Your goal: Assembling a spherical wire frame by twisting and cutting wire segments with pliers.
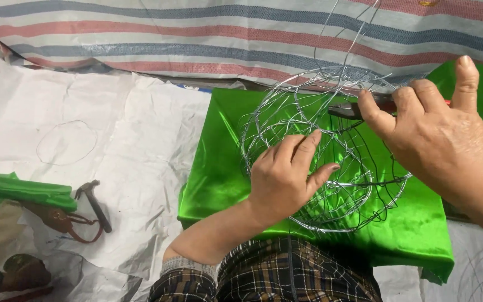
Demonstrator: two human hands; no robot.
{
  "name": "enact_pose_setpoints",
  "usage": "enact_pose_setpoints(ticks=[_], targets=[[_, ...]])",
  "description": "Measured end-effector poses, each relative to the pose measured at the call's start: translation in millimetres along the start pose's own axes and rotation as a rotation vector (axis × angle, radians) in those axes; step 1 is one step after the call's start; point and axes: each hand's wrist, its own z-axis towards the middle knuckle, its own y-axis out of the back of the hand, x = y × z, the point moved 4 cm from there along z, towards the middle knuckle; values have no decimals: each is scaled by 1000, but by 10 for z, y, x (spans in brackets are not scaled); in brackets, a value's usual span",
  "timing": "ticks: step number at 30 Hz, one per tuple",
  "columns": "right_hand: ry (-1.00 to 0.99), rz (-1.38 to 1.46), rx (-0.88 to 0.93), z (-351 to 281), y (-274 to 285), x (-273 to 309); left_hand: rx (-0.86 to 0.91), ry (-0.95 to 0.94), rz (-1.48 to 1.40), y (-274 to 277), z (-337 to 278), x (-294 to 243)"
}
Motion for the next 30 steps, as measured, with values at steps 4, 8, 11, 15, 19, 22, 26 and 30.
enact_pose_setpoints(ticks=[4,8,11,15,19,22,26,30], targets=[[51,-177,96,103,36,-113,52,4,-27,-11,-19,-79],[121,-39,118,145,-23,-165,284,56,-37,-114,13,-59],[119,116,311,176,-81,-195,382,63,-71,-191,9,-70],[135,246,586,191,-238,-233,438,55,-27,-266,-9,-91],[157,252,643,292,-248,-292,391,44,-29,-283,-39,-91],[80,395,1023,394,-204,-342,366,8,-23,-278,-63,-91],[82,442,1085,360,-355,-406,367,-17,-12,-296,-101,-87],[135,490,1004,261,-590,-418,405,-23,-23,-341,-131,-84]])
